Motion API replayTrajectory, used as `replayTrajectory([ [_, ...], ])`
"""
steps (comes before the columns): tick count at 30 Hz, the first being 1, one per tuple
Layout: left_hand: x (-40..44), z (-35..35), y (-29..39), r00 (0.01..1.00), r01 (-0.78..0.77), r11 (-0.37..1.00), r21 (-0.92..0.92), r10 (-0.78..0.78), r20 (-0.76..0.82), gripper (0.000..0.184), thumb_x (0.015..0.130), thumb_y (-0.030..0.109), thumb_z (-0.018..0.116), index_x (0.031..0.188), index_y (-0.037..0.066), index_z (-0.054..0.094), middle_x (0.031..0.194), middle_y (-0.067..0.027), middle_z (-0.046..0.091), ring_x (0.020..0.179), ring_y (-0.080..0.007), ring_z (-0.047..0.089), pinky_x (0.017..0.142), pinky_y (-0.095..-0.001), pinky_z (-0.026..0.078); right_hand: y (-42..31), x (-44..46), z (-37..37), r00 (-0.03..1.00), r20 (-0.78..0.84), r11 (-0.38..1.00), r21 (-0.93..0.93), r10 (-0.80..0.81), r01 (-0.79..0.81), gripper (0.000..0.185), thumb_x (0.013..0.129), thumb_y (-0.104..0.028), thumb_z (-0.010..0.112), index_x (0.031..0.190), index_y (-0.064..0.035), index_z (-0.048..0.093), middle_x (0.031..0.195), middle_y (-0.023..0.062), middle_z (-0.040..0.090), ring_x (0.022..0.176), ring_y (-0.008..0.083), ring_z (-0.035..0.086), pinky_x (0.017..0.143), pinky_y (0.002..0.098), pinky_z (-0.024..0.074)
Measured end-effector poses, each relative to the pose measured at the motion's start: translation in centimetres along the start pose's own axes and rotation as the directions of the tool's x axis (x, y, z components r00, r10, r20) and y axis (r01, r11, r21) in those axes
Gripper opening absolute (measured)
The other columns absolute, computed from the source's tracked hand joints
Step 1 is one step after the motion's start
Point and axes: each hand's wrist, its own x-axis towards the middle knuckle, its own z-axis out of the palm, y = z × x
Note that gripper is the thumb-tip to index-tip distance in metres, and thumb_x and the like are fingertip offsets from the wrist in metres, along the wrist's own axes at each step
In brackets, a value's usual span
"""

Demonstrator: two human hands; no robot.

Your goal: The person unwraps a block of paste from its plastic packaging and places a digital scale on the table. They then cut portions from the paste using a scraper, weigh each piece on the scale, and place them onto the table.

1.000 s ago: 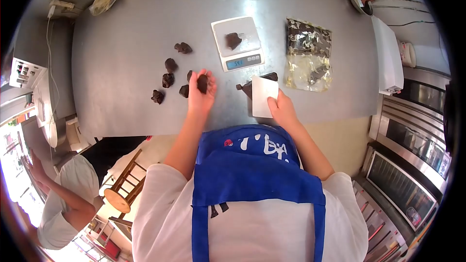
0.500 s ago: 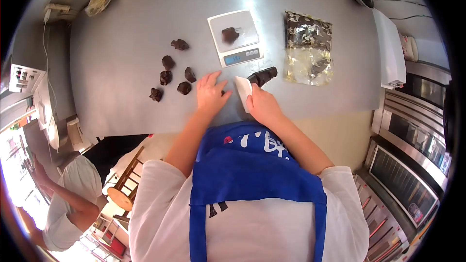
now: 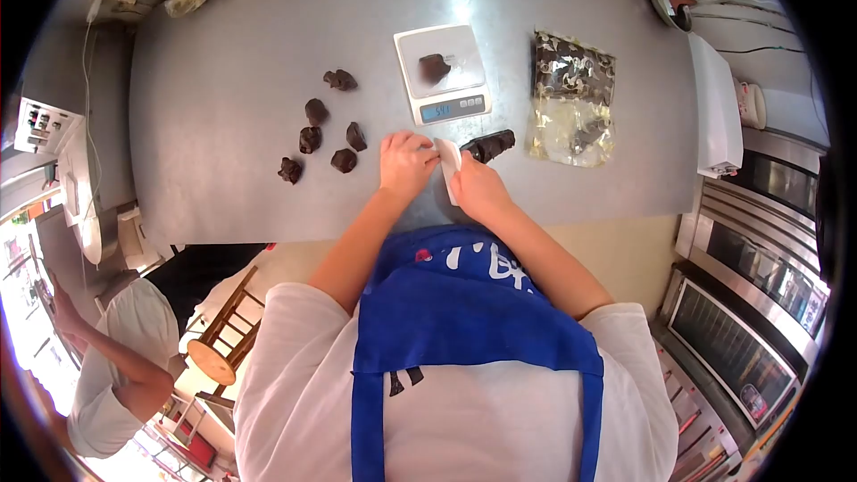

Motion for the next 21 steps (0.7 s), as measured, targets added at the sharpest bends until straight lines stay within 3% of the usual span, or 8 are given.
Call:
replayTrajectory([
  [5, 6.2, -1.1, -0.6, 0.945, 0.326, 0.87, -0.37, -0.315, 0.091, 0.024, 0.076, 0.014, 0.081, 0.099, 0.011, 0.077, 0.106, -0.0038, 0.071, 0.116, -0.03, 0.062, 0.1, -0.0454, 0.047, 1.5, -2.0, -2.6, 0.995, -0.081, 0.996, 0.071, 0.061, -0.055, 0.032, 0.093, -0.017, 0.054, 0.111, 0.0097, 0.053, 0.088, 0.0323, 0.068, 0.085, 0.0487, 0.068, 0.077, 0.0551, 0.0547],
  [7, 11.0, -2.2, 0.7, 0.937, 0.043, 0.986, -0.161, -0.096, -0.335, 0.041, 0.079, 0.008, 0.077, 0.12, 0.01, 0.069, 0.109, -0.011, 0.069, 0.117, -0.0348, 0.061, 0.099, -0.0483, 0.05, 2.1, -2.5, -3.3, 0.997, -0.068, 0.996, 0.082, 0.041, -0.035, 0.039, 0.095, -0.019, 0.052, 0.118, 0.0124, 0.053, 0.091, 0.0325, 0.068, 0.086, 0.0494, 0.067, 0.078, 0.0557, 0.0541],
  [8, 12.2, -1.0, -0.1, 0.933, 0.042, 0.986, -0.159, -0.096, -0.347, 0.041, 0.079, 0.008, 0.077, 0.12, 0.01, 0.069, 0.109, -0.011, 0.069, 0.117, -0.0348, 0.061, 0.099, -0.0483, 0.05, 2.4, -2.8, -3.5, 0.997, -0.072, 0.997, 0.075, 0.031, -0.025, 0.039, 0.095, -0.019, 0.052, 0.118, 0.0124, 0.053, 0.091, 0.0325, 0.068, 0.086, 0.0494, 0.067, 0.078, 0.0557, 0.0541],
  [11, 13.7, 1.3, -2.7, 0.985, -0.037, 0.999, -0.011, 0.034, -0.171, 0.049, 0.081, 0.01, 0.077, 0.129, 0.008, 0.065, 0.115, -0.0155, 0.069, 0.116, -0.0347, 0.063, 0.101, -0.0438, 0.05, 2.4, -3.3, -3.6, 0.994, -0.106, 0.995, 0.096, -0.012, 0.022, 0.041, 0.095, -0.019, 0.052, 0.121, 0.0125, 0.053, 0.091, 0.0325, 0.068, 0.086, 0.0495, 0.067, 0.078, 0.0558, 0.0535],
  [15, 13.9, -2.1, -2.0, 0.956, 0.277, 0.906, -0.32, -0.294, -0.003, 0.042, 0.096, 0.018, 0.067, 0.136, 0.006, 0.057, 0.12, -0.0174, 0.068, 0.105, -0.0401, 0.068, 0.092, -0.0448, 0.056, 1.5, -4.3, -5.0, 0.991, -0.079, 0.989, 0.109, 0.107, -0.098, 0.038, 0.096, -0.02, 0.052, 0.12, 0.0084, 0.054, 0.091, 0.0322, 0.068, 0.086, 0.0502, 0.067, 0.078, 0.0564, 0.0527],
  [17, 12.3, -4.3, -2.1, 0.723, 0.509, -0.076, -0.857, -0.503, 0.474, 0.043, 0.104, 0.036, 0.057, 0.136, 0.006, 0.057, 0.12, -0.017, 0.068, 0.103, -0.0379, 0.07, 0.091, -0.0473, 0.058, 1.7, -4.4, -5.3, 0.989, -0.1, 0.988, 0.119, 0.11, -0.098, 0.037, 0.096, -0.021, 0.052, 0.12, 0.007, 0.054, 0.091, 0.0321, 0.068, 0.086, 0.0504, 0.066, 0.078, 0.0566, 0.0524],
  [19, 9.1, -6.3, -1.8, 0.738, 0.453, -0.162, -0.877, -0.484, 0.471, 0.058, 0.104, 0.053, 0.052, 0.139, 0.007, 0.055, 0.12, -0.0169, 0.068, 0.106, -0.035, 0.07, 0.089, -0.0467, 0.06, 1.9, -4.6, -5.3, 0.99, -0.111, 0.988, 0.136, 0.088, -0.072, 0.035, 0.096, -0.02, 0.053, 0.119, 0.0061, 0.054, 0.091, 0.0314, 0.068, 0.086, 0.0506, 0.066, 0.078, 0.0571, 0.0521],
  [21, 7.5, -9.1, -0.2, 0.649, 0.131, -0.677, -0.724, -0.494, 0.579, 0.063, 0.099, 0.059, 0.057, 0.135, 0.007, 0.058, 0.108, -0.0127, 0.068, 0.1, -0.0309, 0.07, 0.089, -0.0455, 0.061, 1.8, -4.3, -5.0, 0.991, -0.131, 0.992, 0.124, 0.036, -0.019, 0.035, 0.096, -0.02, 0.053, 0.119, 0.0064, 0.054, 0.091, 0.0311, 0.068, 0.086, 0.0503, 0.066, 0.078, 0.057, 0.0522],
])
